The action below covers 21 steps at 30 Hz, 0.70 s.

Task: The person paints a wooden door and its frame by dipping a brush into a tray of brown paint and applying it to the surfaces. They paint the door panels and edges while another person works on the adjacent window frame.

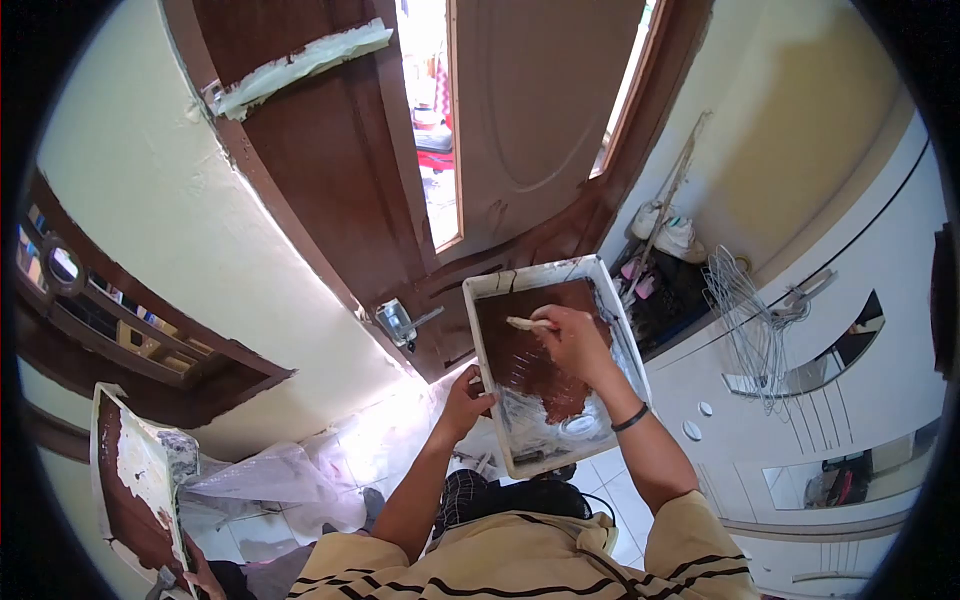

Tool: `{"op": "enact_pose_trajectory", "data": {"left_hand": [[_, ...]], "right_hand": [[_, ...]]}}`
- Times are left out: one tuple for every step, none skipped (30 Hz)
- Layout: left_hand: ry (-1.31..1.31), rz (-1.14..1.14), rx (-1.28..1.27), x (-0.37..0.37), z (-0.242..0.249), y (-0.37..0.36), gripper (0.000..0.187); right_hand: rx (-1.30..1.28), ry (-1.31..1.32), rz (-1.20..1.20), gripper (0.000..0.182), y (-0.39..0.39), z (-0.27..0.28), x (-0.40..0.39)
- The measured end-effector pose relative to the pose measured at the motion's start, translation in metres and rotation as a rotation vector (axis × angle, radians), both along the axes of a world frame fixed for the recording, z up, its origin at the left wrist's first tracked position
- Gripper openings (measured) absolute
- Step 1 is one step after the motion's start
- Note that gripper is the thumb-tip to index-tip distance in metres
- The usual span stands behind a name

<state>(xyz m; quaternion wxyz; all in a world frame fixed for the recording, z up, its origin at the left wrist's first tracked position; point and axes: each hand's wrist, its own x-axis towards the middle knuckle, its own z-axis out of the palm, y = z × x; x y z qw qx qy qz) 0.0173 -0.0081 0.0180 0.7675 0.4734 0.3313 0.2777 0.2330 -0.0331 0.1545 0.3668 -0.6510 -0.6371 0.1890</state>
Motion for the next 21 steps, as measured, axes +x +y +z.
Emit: {"op": "enact_pose_trajectory", "data": {"left_hand": [[0.012,-0.001,0.002,0.000,0.001,0.000,0.037],[0.009,0.000,0.008,-0.001,0.001,-0.001,0.038],[0.005,0.002,0.014,-0.001,0.001,-0.002,0.038],[0.000,0.006,0.022,-0.001,0.002,-0.001,0.039],[-0.005,0.010,0.025,-0.001,0.004,-0.001,0.039],[-0.010,0.015,0.028,-0.001,0.005,-0.001,0.040],[-0.017,0.019,0.031,-0.002,0.007,0.000,0.040],[-0.010,0.016,0.031,-0.002,0.007,0.001,0.040],[-0.002,0.013,0.030,-0.003,0.007,0.003,0.039],[0.005,0.010,0.027,-0.004,0.006,0.004,0.039],[0.003,0.005,0.018,-0.005,0.004,0.004,0.038],[0.002,0.001,0.011,-0.007,0.003,0.006,0.037],[-0.001,-0.004,0.006,-0.008,0.002,0.007,0.036],[0.002,-0.001,0.008,-0.009,0.001,0.007,0.035],[0.004,0.001,0.014,-0.009,0.003,0.007,0.035],[0.006,0.004,0.020,-0.009,0.004,0.008,0.034],[0.008,0.000,0.018,-0.010,0.004,0.009,0.034],[0.009,-0.003,0.017,-0.011,0.003,0.010,0.034],[0.011,-0.006,0.015,-0.011,0.003,0.010,0.034],[0.006,-0.003,0.026,-0.011,0.003,0.010,0.035],[0.000,0.001,0.038,-0.011,0.002,0.010,0.035]], "right_hand": [[0.058,-0.033,0.051,0.017,0.004,-0.008,-0.003],[0.115,-0.065,0.102,0.017,0.010,-0.023,-0.004],[0.172,-0.097,0.154,0.016,0.013,-0.028,-0.008],[0.137,-0.113,0.162,0.016,0.014,-0.031,-0.012],[0.103,-0.129,0.172,0.016,0.013,-0.034,-0.017],[0.068,-0.145,0.182,0.016,0.012,-0.035,-0.021],[0.069,-0.123,0.203,0.016,0.010,-0.035,-0.022],[0.072,-0.103,0.225,0.017,0.009,-0.034,-0.022],[0.072,-0.083,0.247,0.017,0.008,-0.032,-0.023],[0.046,-0.018,0.209,0.016,0.006,-0.027,-0.021],[0.018,0.047,0.171,0.015,0.003,-0.021,-0.019],[-0.008,0.111,0.132,0.015,0.001,-0.017,-0.016],[-0.043,0.312,0.041,0.016,0.000,-0.023,-0.012],[-0.078,0.512,-0.053,0.017,0.000,-0.036,-0.007],[-0.110,0.709,-0.146,0.019,-0.001,-0.046,-0.001],[-0.108,0.864,-0.195,0.019,-0.003,-0.050,0.004],[-0.104,1.019,-0.243,0.018,-0.006,-0.054,0.008],[-0.099,1.173,-0.289,0.018,-0.008,-0.056,0.010],[-0.075,1.246,-0.298,0.019,-0.010,-0.058,0.011],[-0.051,1.319,-0.307,0.019,-0.013,-0.060,0.011],[-0.028,1.392,-0.314,0.020,-0.014,-0.062,0.011]]}}
